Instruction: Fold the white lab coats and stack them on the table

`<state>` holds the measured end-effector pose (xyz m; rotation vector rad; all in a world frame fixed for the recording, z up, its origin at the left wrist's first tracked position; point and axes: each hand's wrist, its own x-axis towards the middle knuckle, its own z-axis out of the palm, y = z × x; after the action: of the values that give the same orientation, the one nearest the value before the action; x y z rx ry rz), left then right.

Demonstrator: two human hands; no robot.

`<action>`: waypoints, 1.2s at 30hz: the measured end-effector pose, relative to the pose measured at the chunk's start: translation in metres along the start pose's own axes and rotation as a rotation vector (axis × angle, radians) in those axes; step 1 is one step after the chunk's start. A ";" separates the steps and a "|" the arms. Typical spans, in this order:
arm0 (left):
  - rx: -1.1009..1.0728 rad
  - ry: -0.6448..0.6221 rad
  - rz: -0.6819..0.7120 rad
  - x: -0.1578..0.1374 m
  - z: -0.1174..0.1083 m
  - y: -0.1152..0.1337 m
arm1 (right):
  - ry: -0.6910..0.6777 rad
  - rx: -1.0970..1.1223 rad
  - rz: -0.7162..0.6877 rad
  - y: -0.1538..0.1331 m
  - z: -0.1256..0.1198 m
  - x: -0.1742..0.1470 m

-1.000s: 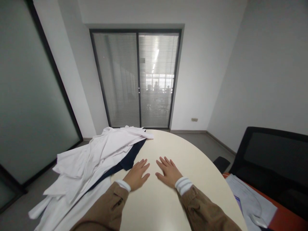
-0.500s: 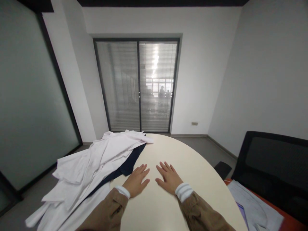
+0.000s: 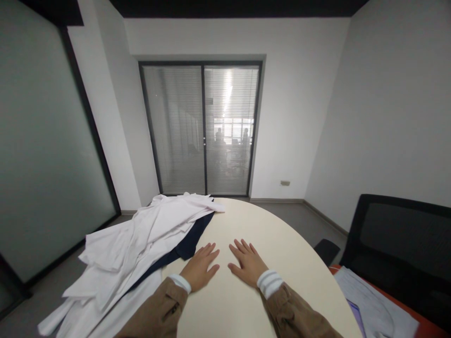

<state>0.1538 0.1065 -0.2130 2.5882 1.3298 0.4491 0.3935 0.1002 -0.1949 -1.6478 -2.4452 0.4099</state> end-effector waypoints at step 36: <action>0.205 0.655 -0.241 0.002 -0.034 0.002 | 0.000 -0.005 -0.005 0.001 0.001 0.000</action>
<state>0.1442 0.1082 -0.1802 2.4768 1.9438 1.2461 0.3943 0.1001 -0.1963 -1.6437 -2.4514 0.4043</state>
